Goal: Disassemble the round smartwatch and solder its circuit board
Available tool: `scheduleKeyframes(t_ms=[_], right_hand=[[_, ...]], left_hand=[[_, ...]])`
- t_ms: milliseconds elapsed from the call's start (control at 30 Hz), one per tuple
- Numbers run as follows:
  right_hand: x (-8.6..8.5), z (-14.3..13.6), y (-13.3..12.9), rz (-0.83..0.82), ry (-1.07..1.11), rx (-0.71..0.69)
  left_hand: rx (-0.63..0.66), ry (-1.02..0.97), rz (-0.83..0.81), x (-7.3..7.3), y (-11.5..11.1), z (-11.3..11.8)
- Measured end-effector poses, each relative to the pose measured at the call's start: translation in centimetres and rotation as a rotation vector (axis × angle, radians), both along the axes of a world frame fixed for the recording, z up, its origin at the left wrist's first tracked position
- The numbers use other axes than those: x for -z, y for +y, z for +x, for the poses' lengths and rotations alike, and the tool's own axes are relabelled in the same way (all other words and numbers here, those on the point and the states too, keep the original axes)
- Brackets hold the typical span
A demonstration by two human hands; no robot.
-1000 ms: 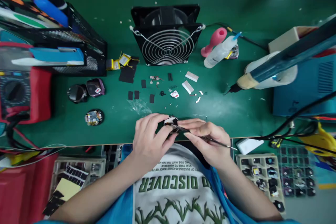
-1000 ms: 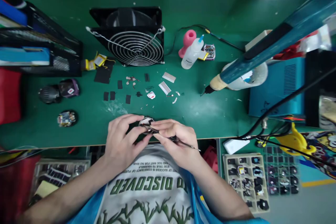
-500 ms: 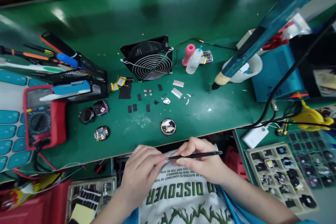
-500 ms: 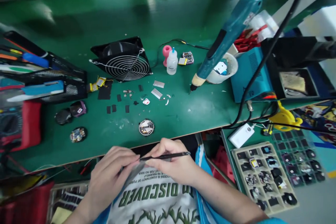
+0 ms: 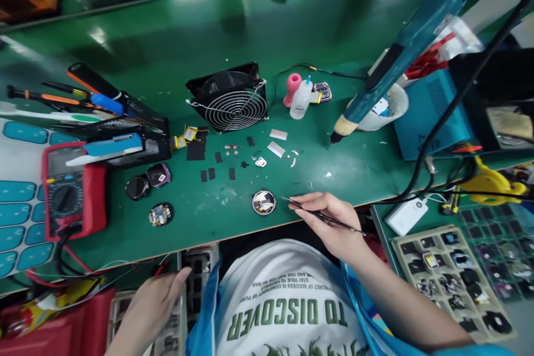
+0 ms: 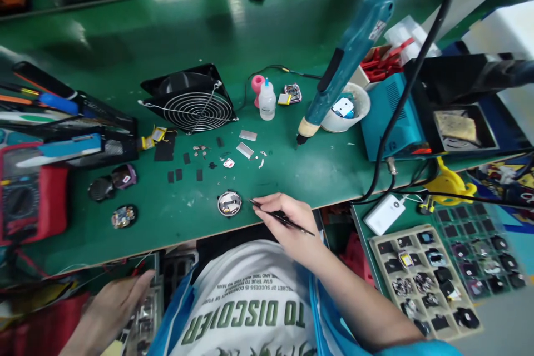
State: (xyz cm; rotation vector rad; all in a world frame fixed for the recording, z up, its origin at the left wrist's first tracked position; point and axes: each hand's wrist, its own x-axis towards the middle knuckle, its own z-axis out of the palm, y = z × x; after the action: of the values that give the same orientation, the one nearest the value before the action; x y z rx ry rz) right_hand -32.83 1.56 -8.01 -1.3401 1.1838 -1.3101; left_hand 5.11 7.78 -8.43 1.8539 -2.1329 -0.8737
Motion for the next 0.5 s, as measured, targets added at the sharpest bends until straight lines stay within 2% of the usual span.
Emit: scheduleKeyframes(t_ms=[67, 133, 167, 200, 267, 300, 333, 400, 500], right_hand=[[0.2, 0.2, -0.3, -0.070, 0.102, -0.036], [0.2, 0.6, -0.6, -0.167, 0.197, -0.072], [0.1, 0.8, -0.8, -0.215, 0.238, -0.087], [0.1, 1.1, -0.9, -0.256, 0.270, -0.094], [0.1, 1.6, -1.1, -0.304, 0.312, -0.092], [0.2, 1.8, -1.2, -0.315, 0.326, -0.092], [0.2, 2.0, -1.2, -0.324, 0.336, -0.094], [0.3, 2.3, -1.3, -0.341, 0.349, -0.098], [0.3, 2.4, -1.4, -0.373, 0.359, -0.096]], left_hand=[[0.038, 0.002, 0.163, -0.5, -0.2, 0.1], [0.172, 0.127, 0.314, -1.8, -1.3, -1.6], [0.260, 0.217, 0.321, -2.6, -2.2, -3.0], [0.279, 0.293, 0.250, -3.3, -3.2, -4.6], [0.229, 0.403, -0.087, -4.0, -5.4, -8.1], [0.217, 0.359, -0.231, -3.9, -6.5, -9.7], [0.262, 0.304, -0.357, -3.7, -7.5, -11.1], [0.364, 0.225, -0.492, -2.6, -8.9, -13.1], [0.438, 0.164, -0.555, -1.1, -9.6, -14.4]])
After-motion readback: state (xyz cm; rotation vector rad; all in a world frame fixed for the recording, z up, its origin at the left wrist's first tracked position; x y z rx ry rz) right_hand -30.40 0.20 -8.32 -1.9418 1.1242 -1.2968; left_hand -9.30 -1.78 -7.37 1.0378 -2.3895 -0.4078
